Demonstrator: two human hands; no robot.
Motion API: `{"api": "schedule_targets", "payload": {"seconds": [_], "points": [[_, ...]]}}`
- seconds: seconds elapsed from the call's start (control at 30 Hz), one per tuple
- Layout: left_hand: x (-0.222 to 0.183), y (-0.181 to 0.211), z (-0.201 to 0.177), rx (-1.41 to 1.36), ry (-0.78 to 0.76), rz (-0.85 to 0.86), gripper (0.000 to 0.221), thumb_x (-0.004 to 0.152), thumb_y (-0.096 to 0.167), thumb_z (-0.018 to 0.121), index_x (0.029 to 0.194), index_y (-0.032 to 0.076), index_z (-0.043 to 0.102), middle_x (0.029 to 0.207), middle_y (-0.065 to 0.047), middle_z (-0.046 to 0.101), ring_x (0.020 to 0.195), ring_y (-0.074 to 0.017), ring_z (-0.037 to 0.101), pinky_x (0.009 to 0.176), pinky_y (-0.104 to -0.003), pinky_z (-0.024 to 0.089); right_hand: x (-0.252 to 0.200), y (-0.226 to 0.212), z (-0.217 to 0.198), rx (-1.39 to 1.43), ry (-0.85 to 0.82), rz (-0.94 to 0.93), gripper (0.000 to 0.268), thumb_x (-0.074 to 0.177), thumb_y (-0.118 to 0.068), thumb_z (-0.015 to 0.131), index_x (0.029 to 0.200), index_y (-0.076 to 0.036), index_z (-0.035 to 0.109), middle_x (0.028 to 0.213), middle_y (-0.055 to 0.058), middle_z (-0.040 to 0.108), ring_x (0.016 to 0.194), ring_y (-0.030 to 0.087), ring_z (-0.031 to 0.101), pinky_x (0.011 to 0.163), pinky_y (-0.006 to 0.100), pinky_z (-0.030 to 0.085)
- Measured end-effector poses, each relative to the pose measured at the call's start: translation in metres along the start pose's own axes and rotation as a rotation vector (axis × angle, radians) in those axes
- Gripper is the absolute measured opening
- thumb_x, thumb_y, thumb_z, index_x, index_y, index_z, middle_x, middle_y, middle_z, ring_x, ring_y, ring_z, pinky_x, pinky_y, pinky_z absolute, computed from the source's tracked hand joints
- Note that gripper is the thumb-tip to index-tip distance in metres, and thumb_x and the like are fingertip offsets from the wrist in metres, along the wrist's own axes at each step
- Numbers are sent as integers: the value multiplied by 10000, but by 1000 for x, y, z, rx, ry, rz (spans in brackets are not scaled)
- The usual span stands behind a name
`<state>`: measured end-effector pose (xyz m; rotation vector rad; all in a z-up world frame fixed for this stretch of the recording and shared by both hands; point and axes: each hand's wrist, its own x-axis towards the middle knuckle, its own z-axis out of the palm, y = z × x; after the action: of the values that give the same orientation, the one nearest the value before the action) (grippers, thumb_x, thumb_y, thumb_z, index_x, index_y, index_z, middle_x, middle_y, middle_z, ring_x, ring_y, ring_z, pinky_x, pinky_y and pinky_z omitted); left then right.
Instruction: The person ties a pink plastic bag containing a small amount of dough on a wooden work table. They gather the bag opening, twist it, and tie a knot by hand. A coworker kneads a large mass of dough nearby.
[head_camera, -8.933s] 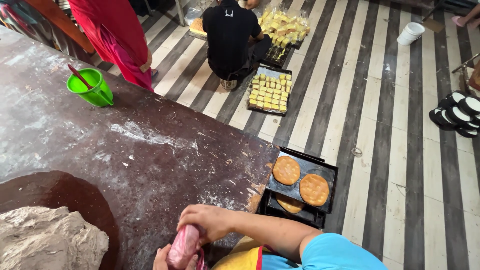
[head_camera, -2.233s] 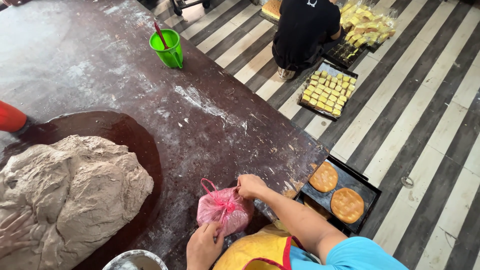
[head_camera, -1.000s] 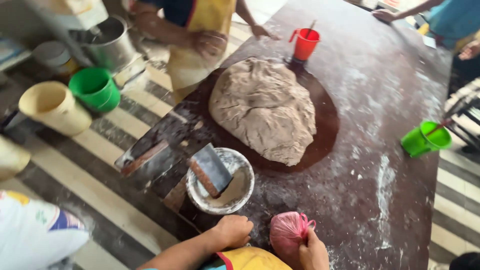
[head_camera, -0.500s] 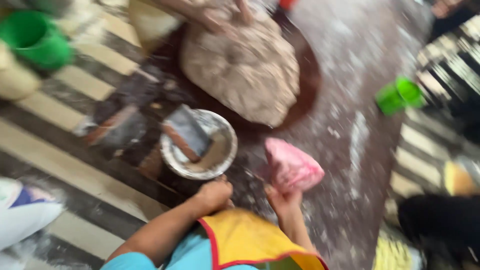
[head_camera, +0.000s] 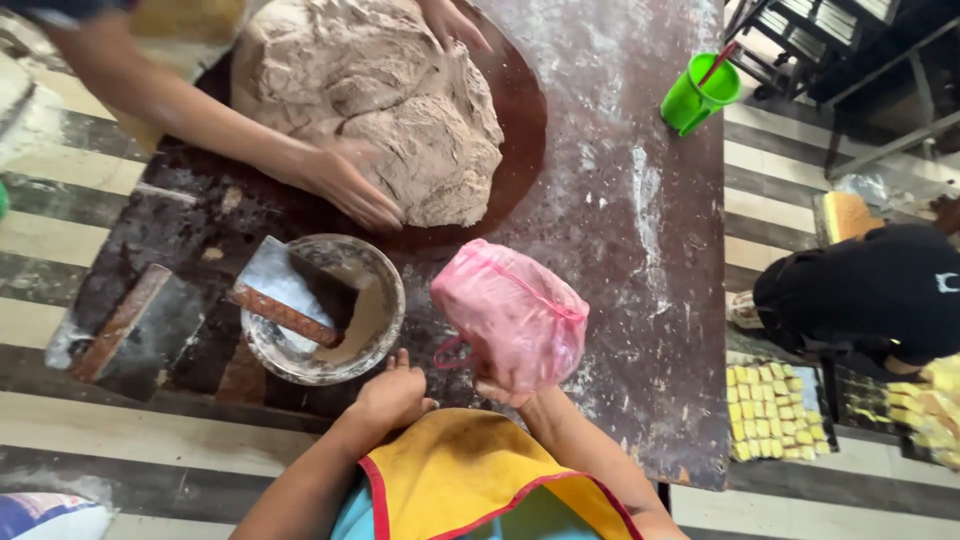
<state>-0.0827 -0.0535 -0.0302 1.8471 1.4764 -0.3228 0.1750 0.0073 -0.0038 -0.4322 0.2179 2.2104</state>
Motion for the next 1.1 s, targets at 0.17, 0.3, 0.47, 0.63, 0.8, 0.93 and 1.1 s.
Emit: {"api": "schedule_targets", "payload": {"seconds": [0.17, 0.3, 0.47, 0.63, 0.8, 0.93, 1.1], "points": [[3, -2, 4, -3, -8, -17, 716, 913, 455, 707, 1366, -61, 506, 1575, -400, 208, 1453, -499, 350, 1176, -457, 378, -4, 0, -57, -29, -15, -13, 342, 1066, -360, 534, 1271, -90, 580, 1096, 128, 654, 859, 244, 638, 656, 364, 547], [2, -5, 3, 6, -1, -1, 745, 926, 469, 705, 1380, -88, 507, 1569, -424, 208, 1448, -517, 349, 1182, -459, 370, 16, 10, -83, -61, -50, 14, 303, 1040, -339, 552, 1238, -114, 594, 1071, 94, 661, 863, 237, 624, 660, 374, 529], [2, 2, -5, -27, -39, -14, 750, 915, 465, 706, 1398, -71, 504, 1592, -396, 184, 1468, -505, 327, 1180, -471, 364, 30, 1, -106, -125, -54, 4, 255, 1008, -313, 575, 1196, -144, 612, 1040, 51, 670, 868, 229, 606, 665, 387, 507], [1, 4, -5, 7, -63, -5, 761, 924, 466, 707, 1401, -92, 508, 1588, -420, 184, 1461, -529, 330, 1189, -484, 353, 18, 8, -50, -26, -110, -70, 280, 976, -424, 536, 1043, -168, 627, 963, 31, 687, 740, 208, 586, 594, 383, 508], [8, 0, 4, 5, -37, 3, 745, 919, 452, 709, 1388, -98, 528, 1581, -426, 200, 1459, -541, 328, 1187, -486, 355, 8, 24, 31, -179, 75, -175, 329, 1018, -350, 454, 1186, -146, 651, 1060, 44, 718, 823, 214, 652, 655, 391, 534], [14, -4, 9, 14, -47, 16, 724, 928, 430, 704, 1400, -90, 528, 1578, -438, 188, 1460, -553, 313, 1191, -483, 349, 14, 20, 30, -451, 545, -373, 413, 1029, -274, 353, 1275, -80, 621, 1155, 69, 722, 995, 244, 726, 840, 429, 600], [10, -1, 7, -10, -53, 1, 688, 923, 406, 697, 1401, -64, 541, 1590, -426, 166, 1473, -543, 294, 1187, -484, 352, 21, 15, 9, -613, 650, -422, 359, 1053, -265, 437, 1282, -36, 590, 1132, 103, 705, 975, 279, 700, 839, 490, 583]]}}
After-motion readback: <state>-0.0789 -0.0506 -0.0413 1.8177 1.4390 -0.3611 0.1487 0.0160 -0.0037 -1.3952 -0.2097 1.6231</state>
